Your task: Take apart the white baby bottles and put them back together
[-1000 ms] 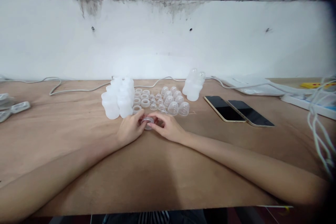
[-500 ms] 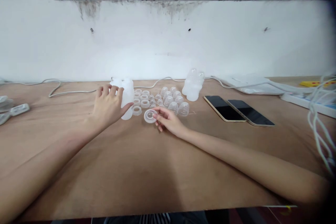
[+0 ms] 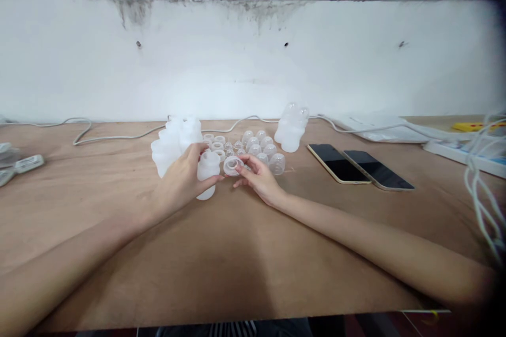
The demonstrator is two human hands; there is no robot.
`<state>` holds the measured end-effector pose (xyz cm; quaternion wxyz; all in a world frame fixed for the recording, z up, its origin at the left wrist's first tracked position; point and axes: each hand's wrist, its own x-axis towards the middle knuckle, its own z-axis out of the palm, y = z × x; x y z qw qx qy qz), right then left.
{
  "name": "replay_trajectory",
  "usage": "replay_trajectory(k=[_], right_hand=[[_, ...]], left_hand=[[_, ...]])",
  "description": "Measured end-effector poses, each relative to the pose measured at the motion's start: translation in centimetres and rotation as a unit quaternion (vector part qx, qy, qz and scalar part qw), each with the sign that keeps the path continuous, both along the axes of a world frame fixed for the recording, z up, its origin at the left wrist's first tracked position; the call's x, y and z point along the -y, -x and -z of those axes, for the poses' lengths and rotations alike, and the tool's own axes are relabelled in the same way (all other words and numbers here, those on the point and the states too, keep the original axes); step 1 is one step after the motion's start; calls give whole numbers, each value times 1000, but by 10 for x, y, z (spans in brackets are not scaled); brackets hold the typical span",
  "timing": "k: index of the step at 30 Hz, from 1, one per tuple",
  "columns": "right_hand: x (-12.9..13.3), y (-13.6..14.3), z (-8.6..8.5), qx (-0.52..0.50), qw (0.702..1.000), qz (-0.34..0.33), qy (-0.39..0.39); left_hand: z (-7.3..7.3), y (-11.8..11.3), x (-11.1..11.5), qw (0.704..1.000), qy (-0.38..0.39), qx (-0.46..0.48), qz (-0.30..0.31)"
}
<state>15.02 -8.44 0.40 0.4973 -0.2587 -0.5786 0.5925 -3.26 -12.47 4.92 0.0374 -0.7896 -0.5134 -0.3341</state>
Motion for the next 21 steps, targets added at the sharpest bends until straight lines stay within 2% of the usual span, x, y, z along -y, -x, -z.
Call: replay_trajectory(k=[3, 6, 8, 11, 15, 18, 21], right_hand=[[-1, 0, 0, -13, 1000, 21, 6], [0, 0, -1, -6, 1000, 30, -2], [1, 0, -2, 5, 999, 32, -14], [1, -1, -1, 19, 999, 36, -29], [2, -2, 0, 21, 997, 41, -60], [6, -2, -3, 15, 991, 77, -110], [12, -1, -7, 42, 982, 92, -159]], left_hand=[[20, 0, -9, 994, 49, 92, 26], [36, 0, -12, 985, 119, 113, 54], [41, -1, -12, 980, 139, 123, 67], [41, -1, -11, 980, 138, 129, 70], [39, 0, -9, 984, 135, 105, 41], [36, 1, -8, 989, 138, 46, 33], [30, 3, -8, 989, 132, -52, 52]])
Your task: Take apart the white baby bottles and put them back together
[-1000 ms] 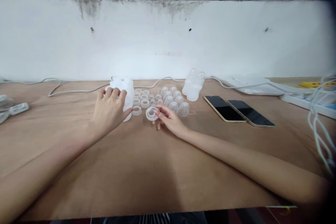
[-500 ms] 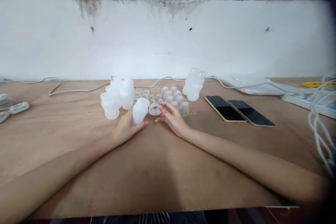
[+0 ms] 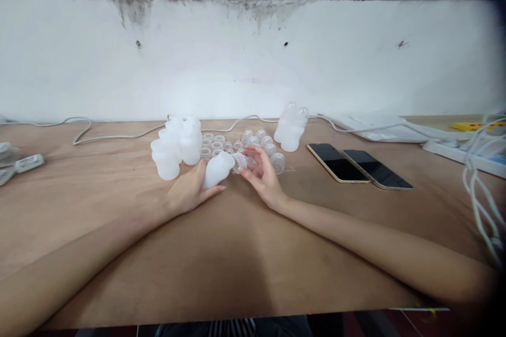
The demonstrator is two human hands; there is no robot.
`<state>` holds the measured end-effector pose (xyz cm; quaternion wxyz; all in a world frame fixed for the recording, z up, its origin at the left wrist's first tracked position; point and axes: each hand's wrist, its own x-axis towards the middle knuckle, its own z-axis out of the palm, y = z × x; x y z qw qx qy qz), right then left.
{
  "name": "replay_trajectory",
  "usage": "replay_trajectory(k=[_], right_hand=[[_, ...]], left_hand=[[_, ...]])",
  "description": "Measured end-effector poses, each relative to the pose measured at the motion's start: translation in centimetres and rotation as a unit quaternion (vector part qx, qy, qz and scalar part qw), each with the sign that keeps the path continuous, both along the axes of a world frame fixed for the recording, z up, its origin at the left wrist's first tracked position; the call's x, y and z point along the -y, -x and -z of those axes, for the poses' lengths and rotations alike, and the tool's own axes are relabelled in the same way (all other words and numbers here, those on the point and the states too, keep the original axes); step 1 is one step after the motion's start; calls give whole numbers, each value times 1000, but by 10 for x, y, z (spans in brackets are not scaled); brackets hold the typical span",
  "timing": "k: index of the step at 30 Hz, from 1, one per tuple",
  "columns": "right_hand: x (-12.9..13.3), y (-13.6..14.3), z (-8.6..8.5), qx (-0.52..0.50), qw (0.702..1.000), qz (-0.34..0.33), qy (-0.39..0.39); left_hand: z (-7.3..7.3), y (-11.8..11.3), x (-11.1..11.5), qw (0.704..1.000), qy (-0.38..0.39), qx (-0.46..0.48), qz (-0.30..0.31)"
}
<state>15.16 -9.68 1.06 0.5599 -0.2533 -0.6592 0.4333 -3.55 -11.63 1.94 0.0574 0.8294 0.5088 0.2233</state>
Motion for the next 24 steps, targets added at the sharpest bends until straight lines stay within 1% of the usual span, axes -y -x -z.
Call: replay_trajectory(k=[3, 7, 9, 11, 14, 16, 17, 19, 22, 24], right_hand=[[3, -1, 0, 56, 997, -10, -50], [1, -7, 3, 138, 982, -15, -128], [-1, -11, 2, 193, 965, -25, -177], [-1, -16, -1, 241, 942, -35, -233], [-2, -20, -3, 280, 909, -29, -309], [-2, -22, -3, 298, 893, -20, -337], [-3, -22, -3, 304, 889, -16, -341], [-4, -23, -3, 308, 892, -10, -330], [-5, -22, -2, 306, 909, 6, -283], [-5, -22, -1, 306, 920, 22, -243]], left_hand=[[-7, 3, 0, 997, -33, -53, 43], [-9, 8, -1, 995, -46, -57, 61], [-7, 11, -2, 995, -52, -58, 68], [-3, 13, -4, 994, -56, -48, 76], [1, 15, -6, 994, -57, -21, 86], [4, 16, -7, 993, -63, -11, 101], [5, 17, -7, 992, -70, -11, 109], [7, 18, -8, 989, -90, -8, 114], [10, 19, -8, 984, -133, -15, 113], [12, 19, -7, 976, -177, -28, 121]])
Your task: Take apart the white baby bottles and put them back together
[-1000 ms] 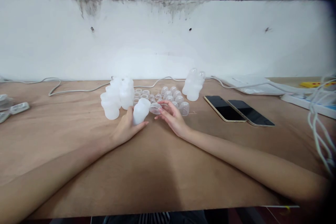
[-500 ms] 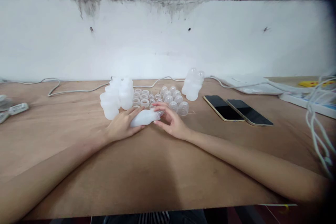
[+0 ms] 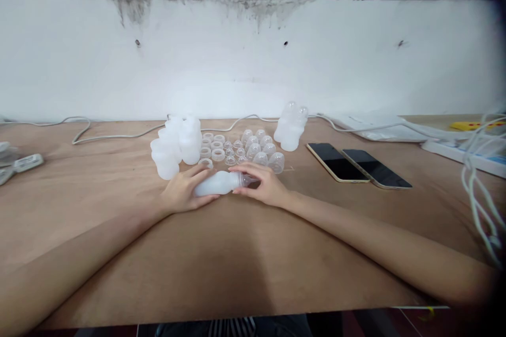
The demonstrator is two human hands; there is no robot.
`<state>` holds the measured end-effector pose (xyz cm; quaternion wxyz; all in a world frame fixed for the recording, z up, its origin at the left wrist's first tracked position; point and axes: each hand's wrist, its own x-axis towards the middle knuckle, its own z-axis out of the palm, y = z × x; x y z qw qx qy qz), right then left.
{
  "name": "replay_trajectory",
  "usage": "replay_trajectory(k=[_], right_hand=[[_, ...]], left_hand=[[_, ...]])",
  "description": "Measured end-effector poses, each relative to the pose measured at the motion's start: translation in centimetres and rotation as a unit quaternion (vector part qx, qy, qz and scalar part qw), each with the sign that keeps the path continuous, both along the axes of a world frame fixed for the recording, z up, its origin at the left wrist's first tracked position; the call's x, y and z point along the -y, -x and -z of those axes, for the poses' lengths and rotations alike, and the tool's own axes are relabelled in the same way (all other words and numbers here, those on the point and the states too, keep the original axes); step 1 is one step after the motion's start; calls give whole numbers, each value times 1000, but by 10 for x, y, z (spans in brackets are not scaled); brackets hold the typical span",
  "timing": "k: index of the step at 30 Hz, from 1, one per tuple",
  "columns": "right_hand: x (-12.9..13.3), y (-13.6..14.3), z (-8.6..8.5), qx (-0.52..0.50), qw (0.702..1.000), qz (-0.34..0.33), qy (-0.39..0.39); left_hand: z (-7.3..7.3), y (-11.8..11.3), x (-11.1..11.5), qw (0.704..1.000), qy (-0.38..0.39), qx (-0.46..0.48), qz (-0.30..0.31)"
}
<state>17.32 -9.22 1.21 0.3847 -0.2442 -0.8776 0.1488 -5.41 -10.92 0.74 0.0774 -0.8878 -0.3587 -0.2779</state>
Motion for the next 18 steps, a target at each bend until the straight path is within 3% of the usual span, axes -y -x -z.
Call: replay_trajectory(k=[4, 6, 11, 15, 18], right_hand=[[2, 2, 1, -20, 994, 48, 93], [2, 2, 1, -36, 993, 23, 111], [1, 2, -4, -41, 993, -98, 58], [1, 1, -5, -41, 991, -113, 60], [0, 0, -3, -30, 992, -112, 48]], left_hand=[[2, -2, 2, 997, -70, -13, -11], [1, -2, 2, 998, -53, 8, -29], [-3, 0, -3, 992, 100, 73, 5], [-11, 2, -7, 968, 216, 125, 20], [-21, 2, -7, 939, 323, 113, 26]])
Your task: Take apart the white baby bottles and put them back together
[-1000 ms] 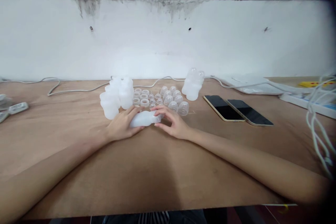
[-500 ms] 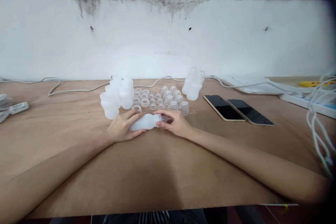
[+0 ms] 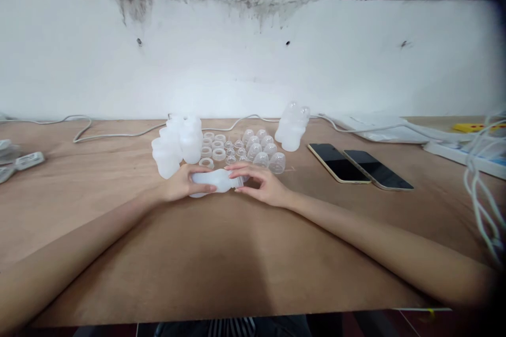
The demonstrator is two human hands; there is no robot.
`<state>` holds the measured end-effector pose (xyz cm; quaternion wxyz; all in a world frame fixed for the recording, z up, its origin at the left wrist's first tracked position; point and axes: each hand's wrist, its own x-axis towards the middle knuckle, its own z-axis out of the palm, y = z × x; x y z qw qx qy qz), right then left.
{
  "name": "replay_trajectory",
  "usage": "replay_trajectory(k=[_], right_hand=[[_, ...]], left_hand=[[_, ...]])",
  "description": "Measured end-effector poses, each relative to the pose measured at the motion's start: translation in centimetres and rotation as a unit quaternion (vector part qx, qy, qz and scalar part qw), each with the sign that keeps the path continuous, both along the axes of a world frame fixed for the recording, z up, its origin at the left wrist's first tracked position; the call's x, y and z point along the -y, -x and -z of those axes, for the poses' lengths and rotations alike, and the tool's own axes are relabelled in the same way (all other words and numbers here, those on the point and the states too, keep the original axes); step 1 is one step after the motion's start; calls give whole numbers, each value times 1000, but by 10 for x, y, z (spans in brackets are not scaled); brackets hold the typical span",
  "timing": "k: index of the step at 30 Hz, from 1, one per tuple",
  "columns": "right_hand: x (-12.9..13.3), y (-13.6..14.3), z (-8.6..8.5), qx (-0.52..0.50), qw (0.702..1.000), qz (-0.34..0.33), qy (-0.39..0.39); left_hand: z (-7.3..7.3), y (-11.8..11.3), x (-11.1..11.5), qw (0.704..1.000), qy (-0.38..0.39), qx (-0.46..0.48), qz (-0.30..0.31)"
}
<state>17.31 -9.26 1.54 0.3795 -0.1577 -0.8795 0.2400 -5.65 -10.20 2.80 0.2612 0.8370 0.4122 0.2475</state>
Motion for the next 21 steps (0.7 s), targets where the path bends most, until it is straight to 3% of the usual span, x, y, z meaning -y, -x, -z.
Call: replay_trajectory(k=[3, 5, 8, 11, 15, 18, 21], right_hand=[[0, 0, 3, 17, 998, 65, 20], [0, 1, 4, 27, 991, 116, 67], [2, 1, 5, 60, 982, 132, 124], [5, 2, 3, 67, 985, 140, 78], [9, 3, 1, -1, 992, 126, 14], [8, 3, 1, 2, 992, 120, 29], [4, 4, 3, 45, 984, 156, 78]], left_hand=[[-4, 0, 2, 999, -22, -27, 2], [-1, -1, 5, 993, -112, -46, -6], [9, -3, 9, 967, -243, -79, 3], [16, -4, 11, 945, -317, -85, 1], [20, -4, 9, 945, -317, -76, -24], [20, -3, 8, 947, -312, -69, -34], [19, -4, 9, 941, -326, -82, -19]])
